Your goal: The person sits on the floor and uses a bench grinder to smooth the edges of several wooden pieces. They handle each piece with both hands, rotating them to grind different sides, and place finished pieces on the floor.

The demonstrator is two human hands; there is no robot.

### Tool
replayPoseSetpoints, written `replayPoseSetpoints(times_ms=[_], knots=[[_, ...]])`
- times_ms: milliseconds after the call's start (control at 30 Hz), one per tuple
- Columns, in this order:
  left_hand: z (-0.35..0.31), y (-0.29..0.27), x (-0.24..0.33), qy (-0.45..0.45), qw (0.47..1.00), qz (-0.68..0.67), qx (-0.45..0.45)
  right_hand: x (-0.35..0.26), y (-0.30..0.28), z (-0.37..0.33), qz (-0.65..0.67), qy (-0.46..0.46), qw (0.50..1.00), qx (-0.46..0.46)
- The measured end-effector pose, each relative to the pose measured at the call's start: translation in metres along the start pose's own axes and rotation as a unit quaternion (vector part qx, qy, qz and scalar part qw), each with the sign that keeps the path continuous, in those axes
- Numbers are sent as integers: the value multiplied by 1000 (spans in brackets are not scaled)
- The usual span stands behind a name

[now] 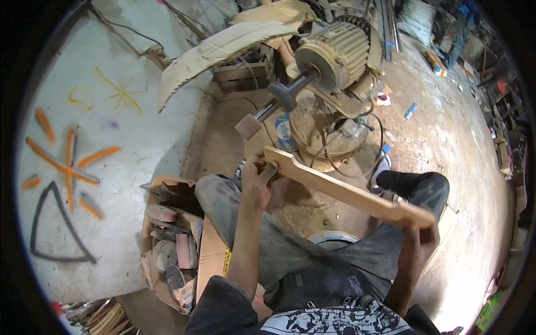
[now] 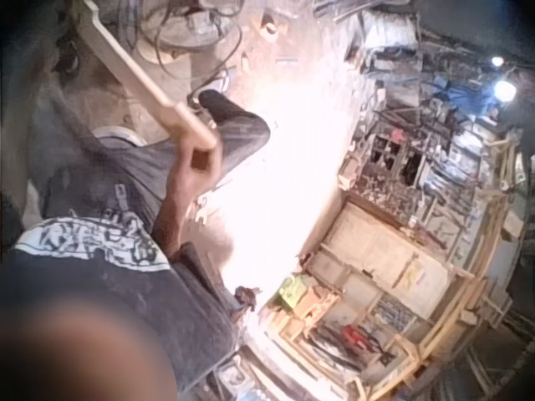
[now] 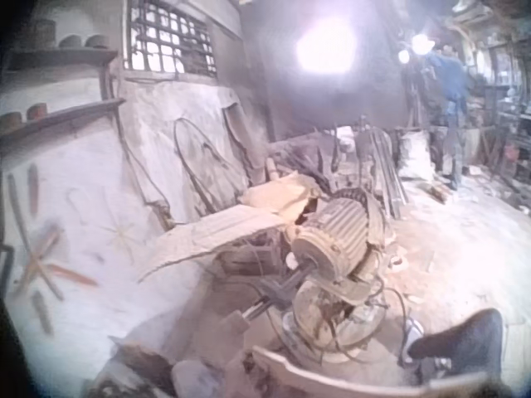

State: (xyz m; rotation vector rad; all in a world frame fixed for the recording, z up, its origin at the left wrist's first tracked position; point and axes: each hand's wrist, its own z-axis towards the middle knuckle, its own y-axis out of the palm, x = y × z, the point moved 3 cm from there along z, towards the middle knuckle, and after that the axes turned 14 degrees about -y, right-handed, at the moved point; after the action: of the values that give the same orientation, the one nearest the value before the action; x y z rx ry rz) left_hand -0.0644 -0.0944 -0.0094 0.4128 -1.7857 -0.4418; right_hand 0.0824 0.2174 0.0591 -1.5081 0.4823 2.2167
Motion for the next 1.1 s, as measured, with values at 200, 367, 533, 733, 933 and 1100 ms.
replayPoseSetpoints(times_ms=[200,367,533,733,933,1100], knots=[[31,-19,-20,2,984,-173,-47,-49,24,-24,-2,-213,961,-174],[43,-30,-25,29,976,-210,-57,-64,41,-23,12,-164,951,-262],[55,-38,-20,35,984,-173,0,-72,61,-11,30,-189,933,-304],[69,-48,-15,61,981,-183,-34,-74,95,2,-41,-262,922,-283],[75,-55,-16,67,985,-156,-16,-80,114,11,-56,-253,927,-271],[78,-59,-13,70,983,-167,6,-79,119,18,-50,-211,918,-332]])
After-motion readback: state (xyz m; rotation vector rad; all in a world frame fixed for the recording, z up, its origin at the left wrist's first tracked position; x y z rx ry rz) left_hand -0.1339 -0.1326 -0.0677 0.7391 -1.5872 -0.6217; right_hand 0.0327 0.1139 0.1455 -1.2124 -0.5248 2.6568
